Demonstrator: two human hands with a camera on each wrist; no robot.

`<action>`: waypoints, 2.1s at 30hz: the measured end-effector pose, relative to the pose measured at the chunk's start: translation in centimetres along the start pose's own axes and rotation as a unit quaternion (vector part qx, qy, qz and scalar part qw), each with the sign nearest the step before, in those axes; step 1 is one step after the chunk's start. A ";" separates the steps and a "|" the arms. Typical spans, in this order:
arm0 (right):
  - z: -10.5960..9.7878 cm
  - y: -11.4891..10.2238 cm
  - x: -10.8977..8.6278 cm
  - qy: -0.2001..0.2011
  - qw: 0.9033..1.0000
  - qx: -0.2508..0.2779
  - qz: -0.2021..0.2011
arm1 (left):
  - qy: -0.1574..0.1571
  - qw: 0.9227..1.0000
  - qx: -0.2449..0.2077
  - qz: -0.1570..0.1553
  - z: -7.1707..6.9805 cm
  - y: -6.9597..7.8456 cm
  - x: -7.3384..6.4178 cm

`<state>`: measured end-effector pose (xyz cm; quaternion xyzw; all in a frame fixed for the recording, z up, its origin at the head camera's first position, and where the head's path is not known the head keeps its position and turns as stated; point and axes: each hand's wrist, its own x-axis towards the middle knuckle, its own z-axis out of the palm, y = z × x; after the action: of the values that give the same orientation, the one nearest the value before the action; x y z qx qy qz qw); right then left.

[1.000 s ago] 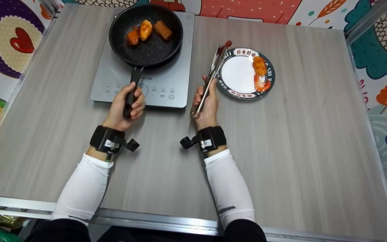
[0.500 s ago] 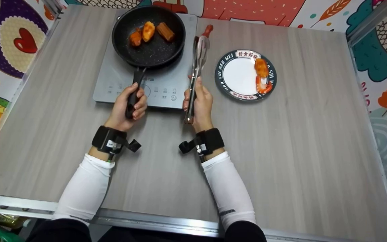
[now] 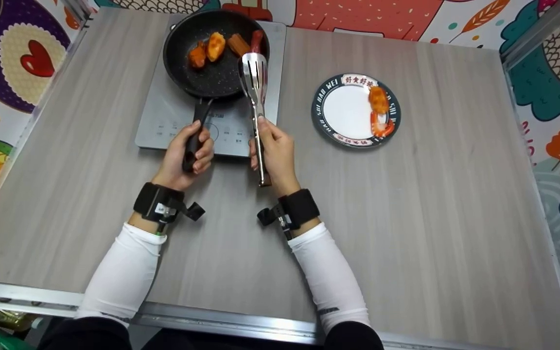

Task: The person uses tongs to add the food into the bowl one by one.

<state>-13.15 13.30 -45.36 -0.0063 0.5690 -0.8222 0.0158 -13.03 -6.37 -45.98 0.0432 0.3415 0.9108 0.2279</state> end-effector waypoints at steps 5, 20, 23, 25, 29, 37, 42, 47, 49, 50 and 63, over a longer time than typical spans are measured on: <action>-0.1 0.3 0.2 -0.011 0.999 -0.028 -0.016 | 0.003 1.000 -0.007 0.000 0.0 0.0 0.1; 0.0 -0.3 1.0 0.005 0.986 -0.166 -0.006 | 0.001 1.000 -0.011 0.004 0.0 0.1 0.0; 0.6 -1.0 0.7 -0.006 0.976 -0.215 -0.021 | -0.003 1.000 -0.002 0.005 0.0 0.0 0.0; 1.0 -1.4 0.5 -0.008 0.971 -0.239 -0.027 | -0.006 1.000 0.003 0.007 0.1 0.0 0.1; 1.6 -2.0 0.2 -0.012 0.963 -0.266 -0.032 | -0.007 1.000 0.000 0.008 0.0 -0.1 0.2; 2.1 -2.1 0.1 -0.010 0.952 -0.303 -0.035 | 0.000 1.000 0.002 0.003 0.0 -0.1 0.1; 2.6 -2.5 -0.1 -0.007 0.941 -0.335 -0.051 | 0.000 1.000 -0.003 0.005 0.1 0.0 0.1; 1.8 -1.2 0.7 0.000 0.926 -0.371 -0.073 | -0.003 1.000 -0.005 0.007 0.2 0.0 0.3; 1.3 -0.4 1.2 0.001 0.918 -0.387 -0.083 | 0.002 1.000 -0.004 0.007 0.2 0.0 0.3; 1.0 0.1 1.4 0.001 0.914 -0.395 -0.090 | 0.005 1.000 -0.002 0.006 0.2 -0.1 0.2; 2.1 -1.3 1.8 0.004 0.791 -0.574 -0.212 | 0.006 1.000 -0.005 0.007 0.0 -0.2 0.1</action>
<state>-14.92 11.71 -43.46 -0.1316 0.9207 -0.3272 -0.1673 -13.06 -6.22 -46.12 0.0387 0.3385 0.9141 0.2198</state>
